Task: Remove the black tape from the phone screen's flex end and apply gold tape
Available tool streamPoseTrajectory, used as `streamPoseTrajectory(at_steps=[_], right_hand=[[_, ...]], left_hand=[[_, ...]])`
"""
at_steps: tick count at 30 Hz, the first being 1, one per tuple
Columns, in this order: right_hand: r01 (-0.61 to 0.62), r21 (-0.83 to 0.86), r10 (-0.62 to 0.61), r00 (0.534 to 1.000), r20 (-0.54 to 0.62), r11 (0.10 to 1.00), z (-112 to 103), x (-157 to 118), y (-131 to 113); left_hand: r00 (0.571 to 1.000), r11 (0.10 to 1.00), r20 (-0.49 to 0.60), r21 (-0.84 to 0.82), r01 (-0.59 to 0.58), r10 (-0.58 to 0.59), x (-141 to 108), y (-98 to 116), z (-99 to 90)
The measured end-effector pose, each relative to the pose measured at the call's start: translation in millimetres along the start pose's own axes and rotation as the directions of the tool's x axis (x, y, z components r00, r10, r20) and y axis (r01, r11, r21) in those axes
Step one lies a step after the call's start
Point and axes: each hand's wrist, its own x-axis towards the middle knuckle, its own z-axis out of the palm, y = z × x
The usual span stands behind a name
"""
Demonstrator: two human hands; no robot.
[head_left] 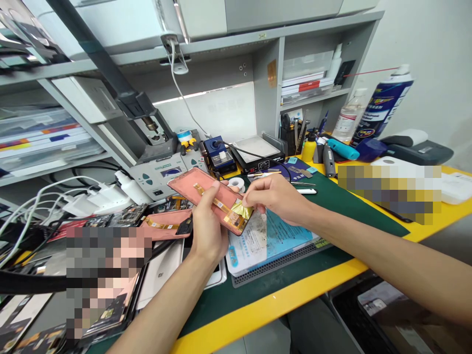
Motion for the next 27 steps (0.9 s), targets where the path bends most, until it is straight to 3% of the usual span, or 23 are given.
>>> streamPoseTrajectory(at_steps=[27], right_hand=[[-0.021, 0.017, 0.021, 1.000, -0.006, 1.000, 0.4, 0.7, 0.1]], left_hand=[[1.000, 1.000, 0.009, 0.003, -0.022, 0.022, 0.4, -0.7, -0.4]])
